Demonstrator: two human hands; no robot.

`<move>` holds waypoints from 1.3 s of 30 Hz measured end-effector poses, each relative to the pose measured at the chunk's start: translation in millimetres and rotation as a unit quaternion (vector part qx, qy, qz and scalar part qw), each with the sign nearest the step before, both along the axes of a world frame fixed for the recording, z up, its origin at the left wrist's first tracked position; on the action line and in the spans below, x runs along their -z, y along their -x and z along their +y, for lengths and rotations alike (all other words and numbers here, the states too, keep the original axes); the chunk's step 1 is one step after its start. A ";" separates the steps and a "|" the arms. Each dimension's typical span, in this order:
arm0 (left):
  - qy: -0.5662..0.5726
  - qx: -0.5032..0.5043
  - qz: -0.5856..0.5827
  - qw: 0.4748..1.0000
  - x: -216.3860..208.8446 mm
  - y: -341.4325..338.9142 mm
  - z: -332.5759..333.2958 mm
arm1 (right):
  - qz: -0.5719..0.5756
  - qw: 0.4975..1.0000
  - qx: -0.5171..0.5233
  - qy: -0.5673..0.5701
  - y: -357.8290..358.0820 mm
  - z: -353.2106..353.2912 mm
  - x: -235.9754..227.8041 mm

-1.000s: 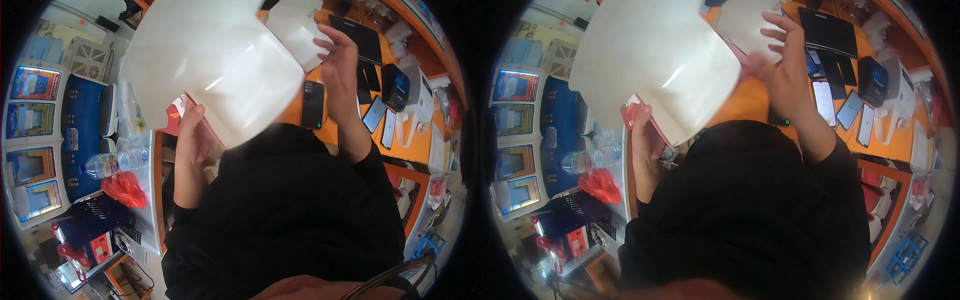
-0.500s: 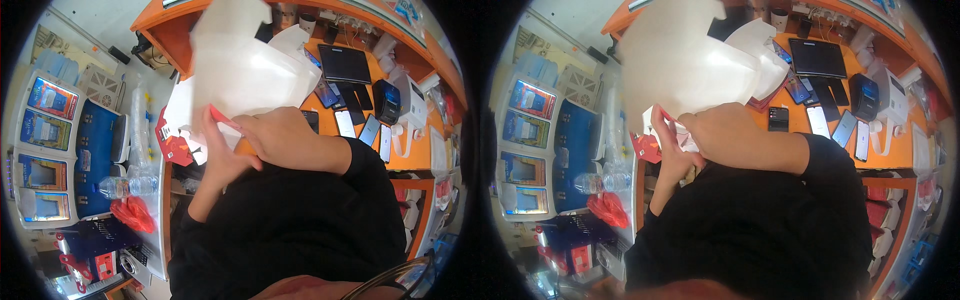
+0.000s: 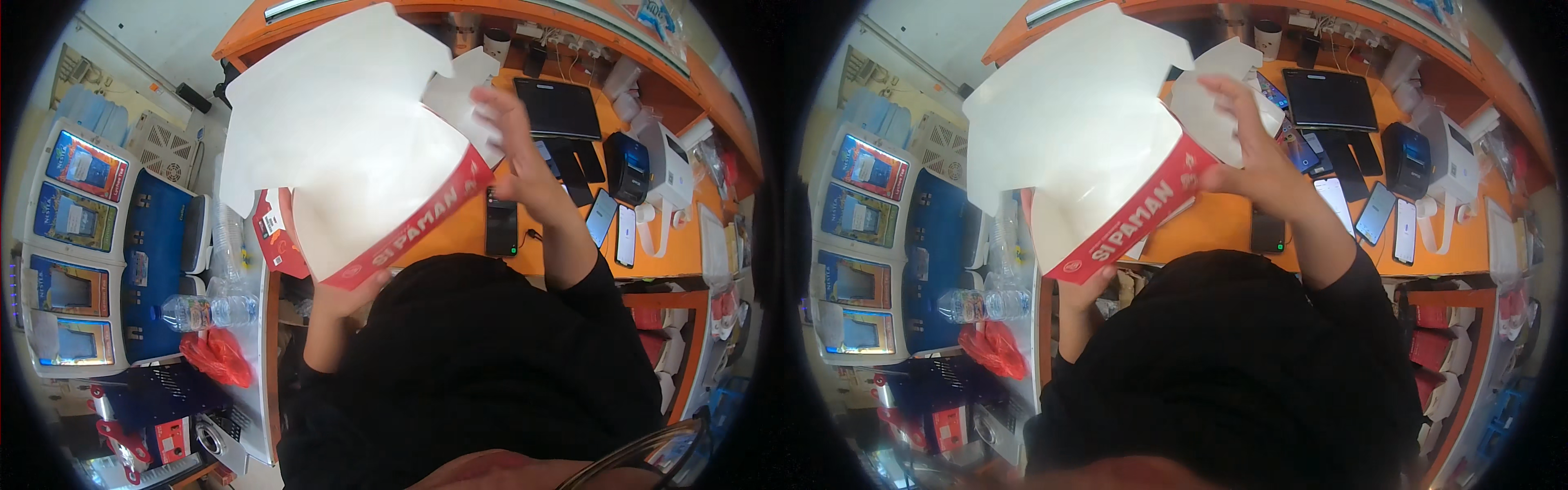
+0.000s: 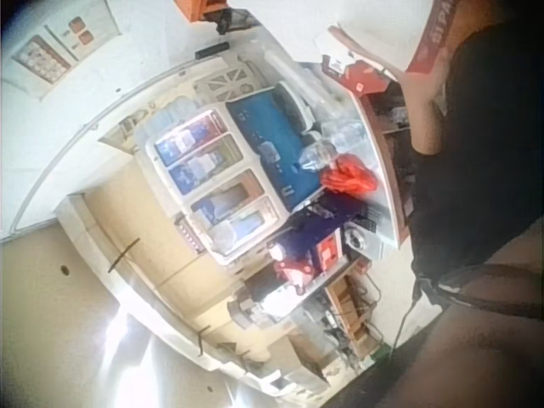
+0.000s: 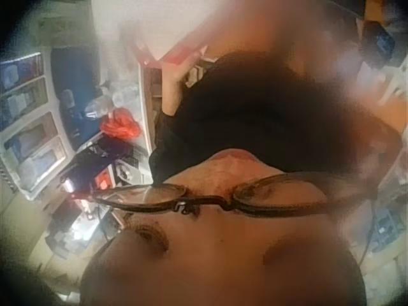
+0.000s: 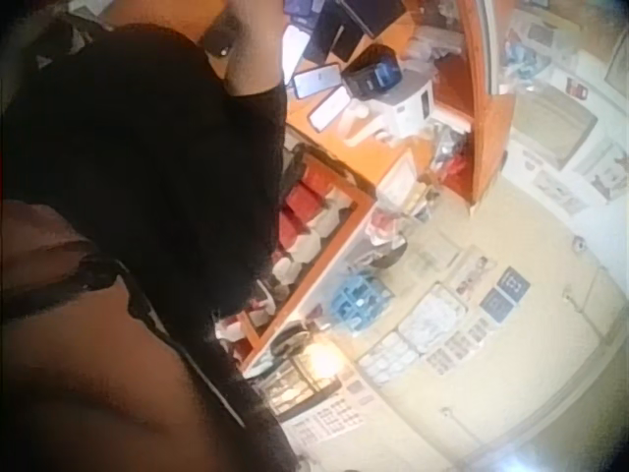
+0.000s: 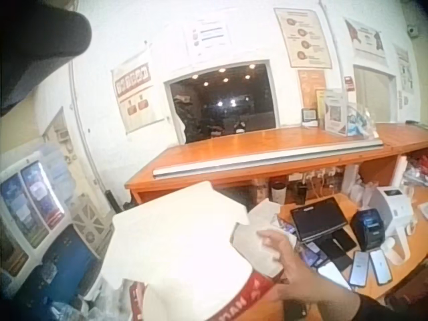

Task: The person assembles red and white cardboard boxes by folding the flaps and tucking them into slots. They handle the boxes one at a time, folding the sides and securing the structure before stacking the finished boxes on the table.

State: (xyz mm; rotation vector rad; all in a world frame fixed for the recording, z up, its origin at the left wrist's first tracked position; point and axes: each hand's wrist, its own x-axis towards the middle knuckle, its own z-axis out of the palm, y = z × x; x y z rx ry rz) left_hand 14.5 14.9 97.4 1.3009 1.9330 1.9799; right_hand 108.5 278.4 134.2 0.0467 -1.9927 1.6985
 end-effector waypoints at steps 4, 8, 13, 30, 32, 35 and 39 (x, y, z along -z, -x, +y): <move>0.032 0.087 -0.052 0.994 27.6 0.9 -9.2 | -0.063 0.966 -0.227 0.103 -5.3 5.8 34.8; 0.062 0.125 -0.046 0.989 44.5 -1.8 -5.5 | -0.066 0.980 -0.189 -0.002 -24.0 8.3 45.6; 0.059 0.129 -0.079 0.987 56.1 -3.3 -2.0 | -0.090 0.980 -0.178 -0.010 -45.1 1.6 67.4; 0.070 0.070 -0.066 0.993 63.3 5.7 19.5 | 0.045 0.993 0.016 0.108 -18.6 58.9 124.6; 0.092 0.069 0.014 0.993 79.2 12.9 32.9 | 0.025 0.992 0.085 -0.088 -29.3 46.6 69.7; 0.040 0.012 0.199 0.979 45.5 0.8 82.0 | -0.008 0.907 0.017 -0.422 -38.7 5.0 -4.9; 0.032 -0.019 0.256 0.966 42.0 -5.2 121.4 | -0.150 0.906 0.015 -0.396 -28.3 -25.1 -12.0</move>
